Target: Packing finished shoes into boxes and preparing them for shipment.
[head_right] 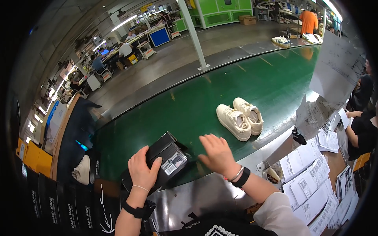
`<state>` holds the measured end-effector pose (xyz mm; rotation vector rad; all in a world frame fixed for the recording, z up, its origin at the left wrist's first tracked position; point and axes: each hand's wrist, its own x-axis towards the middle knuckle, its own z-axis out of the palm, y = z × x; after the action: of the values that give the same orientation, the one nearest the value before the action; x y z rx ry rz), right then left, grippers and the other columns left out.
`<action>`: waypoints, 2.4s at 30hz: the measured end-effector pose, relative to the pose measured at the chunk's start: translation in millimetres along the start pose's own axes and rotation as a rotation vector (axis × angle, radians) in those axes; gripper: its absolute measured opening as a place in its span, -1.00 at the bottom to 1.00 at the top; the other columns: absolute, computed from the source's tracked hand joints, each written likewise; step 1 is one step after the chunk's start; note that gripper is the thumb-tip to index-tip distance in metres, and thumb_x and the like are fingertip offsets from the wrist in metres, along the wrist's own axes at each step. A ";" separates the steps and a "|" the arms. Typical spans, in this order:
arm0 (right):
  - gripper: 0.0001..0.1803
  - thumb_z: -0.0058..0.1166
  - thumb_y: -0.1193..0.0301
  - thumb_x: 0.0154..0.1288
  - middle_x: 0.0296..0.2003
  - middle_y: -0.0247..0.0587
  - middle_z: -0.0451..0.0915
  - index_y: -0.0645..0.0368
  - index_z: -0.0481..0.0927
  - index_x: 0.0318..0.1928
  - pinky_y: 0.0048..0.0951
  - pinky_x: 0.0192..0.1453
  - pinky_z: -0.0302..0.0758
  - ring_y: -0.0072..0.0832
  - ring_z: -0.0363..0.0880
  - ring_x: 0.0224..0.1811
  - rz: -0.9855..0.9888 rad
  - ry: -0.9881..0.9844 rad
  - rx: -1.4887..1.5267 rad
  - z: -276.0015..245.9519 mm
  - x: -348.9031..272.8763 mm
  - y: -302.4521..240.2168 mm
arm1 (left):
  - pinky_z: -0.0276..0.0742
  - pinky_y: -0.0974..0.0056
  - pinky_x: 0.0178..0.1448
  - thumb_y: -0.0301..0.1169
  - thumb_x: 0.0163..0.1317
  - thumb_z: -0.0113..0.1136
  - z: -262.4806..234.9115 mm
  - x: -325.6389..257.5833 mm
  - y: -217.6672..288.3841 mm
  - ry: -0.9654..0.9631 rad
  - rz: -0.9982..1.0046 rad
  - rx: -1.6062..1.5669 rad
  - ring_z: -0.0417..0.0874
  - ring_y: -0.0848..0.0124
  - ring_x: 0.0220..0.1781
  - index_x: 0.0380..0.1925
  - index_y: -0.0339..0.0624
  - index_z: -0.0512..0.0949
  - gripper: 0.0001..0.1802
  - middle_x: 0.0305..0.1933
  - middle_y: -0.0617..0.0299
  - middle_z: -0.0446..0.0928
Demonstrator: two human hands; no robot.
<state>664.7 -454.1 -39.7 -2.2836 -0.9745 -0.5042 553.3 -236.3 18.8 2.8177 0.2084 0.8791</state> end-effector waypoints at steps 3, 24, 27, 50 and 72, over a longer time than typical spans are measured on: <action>-0.46 0.20 0.30 -0.07 -0.07 -0.05 0.44 0.16 0.42 -0.01 -0.22 0.04 0.37 -0.18 0.43 0.01 0.136 -0.099 0.016 14.6 -24.1 58.9 | 0.26 0.12 0.03 -0.23 0.04 0.21 0.8 4.5 -4.5 0.007 0.017 0.014 0.44 0.13 -0.10 -0.09 -0.23 0.42 -0.54 -0.17 0.07 0.48; -0.76 -0.03 0.19 0.19 -0.15 -0.17 0.53 -0.29 0.62 -0.15 -0.19 0.13 0.21 -0.27 0.45 0.03 0.560 -0.669 -0.621 46.9 -2.1 204.8 | 0.19 0.00 0.21 -0.38 -0.11 0.25 89.4 -77.8 -49.1 -0.418 -0.034 -0.137 0.25 -0.04 0.16 -0.15 -0.16 0.48 -0.58 0.09 -0.08 0.29; -0.76 0.07 0.19 0.11 -0.17 -0.10 0.55 -0.21 0.65 -0.19 -0.28 -0.01 0.47 -0.17 0.51 -0.03 0.539 -0.730 -0.367 46.7 -0.3 214.4 | 0.24 0.05 0.21 -0.39 -0.13 0.29 79.8 -108.3 -58.5 -0.459 -0.088 -0.163 0.32 0.01 0.12 -0.12 -0.18 0.47 -0.53 0.04 -0.06 0.35; -0.81 -0.04 0.48 -0.01 -0.42 -0.17 0.46 0.01 0.48 -0.31 -0.30 -0.26 0.33 -0.28 0.45 -0.30 -0.144 -0.236 -0.235 170.5 88.2 -57.4 | 0.24 -0.01 0.16 -0.36 0.03 0.17 -28.8 -170.6 -56.4 -0.214 -0.227 -0.051 0.34 -0.08 0.07 -0.17 -0.21 0.48 -0.67 0.02 -0.11 0.37; -0.69 -0.05 0.37 0.06 -0.20 -0.01 0.50 0.16 0.54 -0.16 -0.26 0.00 0.43 -0.13 0.49 -0.13 0.074 -0.874 0.357 128.6 -145.6 -25.0 | 0.32 -0.03 0.17 -0.39 -0.21 0.43 -135.7 -320.9 -56.4 -0.040 -0.668 0.701 0.32 -0.08 0.14 0.01 -0.18 0.40 -0.32 0.05 -0.09 0.35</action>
<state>564.0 -431.5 -206.2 -2.1783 -1.2278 0.7200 209.5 -223.6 -59.5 2.9536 1.6091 0.6606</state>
